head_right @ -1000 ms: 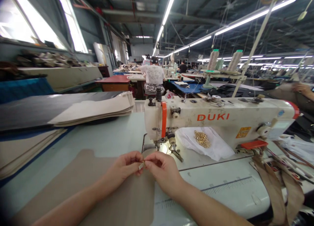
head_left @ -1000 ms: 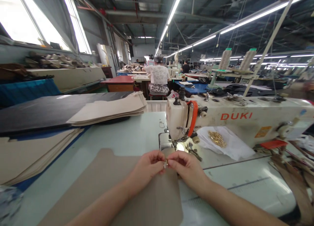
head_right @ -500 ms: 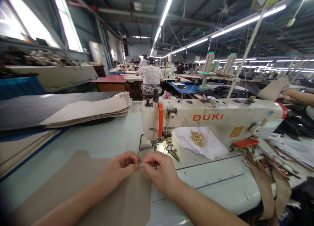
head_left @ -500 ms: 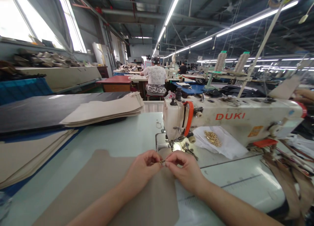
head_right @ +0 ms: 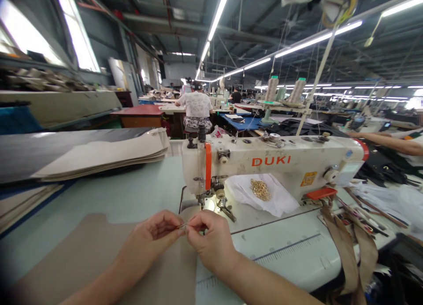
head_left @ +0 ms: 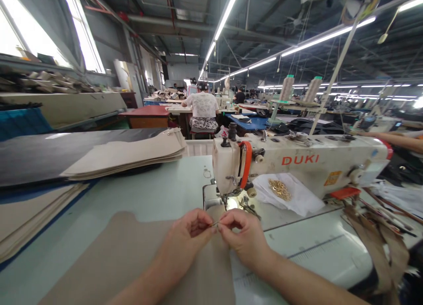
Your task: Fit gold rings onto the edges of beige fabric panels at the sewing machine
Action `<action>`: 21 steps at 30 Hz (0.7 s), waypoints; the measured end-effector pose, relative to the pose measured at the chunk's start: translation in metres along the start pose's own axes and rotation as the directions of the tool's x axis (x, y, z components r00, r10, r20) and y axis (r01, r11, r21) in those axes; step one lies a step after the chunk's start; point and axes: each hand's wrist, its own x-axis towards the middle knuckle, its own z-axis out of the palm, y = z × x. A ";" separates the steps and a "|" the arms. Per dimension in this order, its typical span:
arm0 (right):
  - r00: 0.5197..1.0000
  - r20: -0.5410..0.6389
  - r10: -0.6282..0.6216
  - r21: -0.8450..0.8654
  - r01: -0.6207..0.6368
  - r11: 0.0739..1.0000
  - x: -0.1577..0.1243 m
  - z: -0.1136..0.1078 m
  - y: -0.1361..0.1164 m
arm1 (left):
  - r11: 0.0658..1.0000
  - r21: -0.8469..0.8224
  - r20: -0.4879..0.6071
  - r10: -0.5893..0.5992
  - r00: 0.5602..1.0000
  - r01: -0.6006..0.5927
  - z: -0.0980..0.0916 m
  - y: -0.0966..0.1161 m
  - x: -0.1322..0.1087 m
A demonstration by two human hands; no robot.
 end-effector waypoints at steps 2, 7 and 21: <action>1.000 0.012 0.009 0.018 -0.009 1.000 0.000 0.000 0.001 | 1.000 0.022 -0.025 0.018 1.000 -0.017 0.000 -0.001 -0.001; 0.984 0.056 0.170 0.165 -0.177 0.970 0.001 -0.002 0.000 | 0.999 0.021 -0.042 0.035 0.998 -0.034 0.001 -0.002 -0.002; 0.975 0.162 0.154 -0.029 -0.151 0.988 0.004 -0.011 -0.002 | 0.998 0.070 -0.003 -0.002 1.000 0.002 0.001 -0.001 -0.003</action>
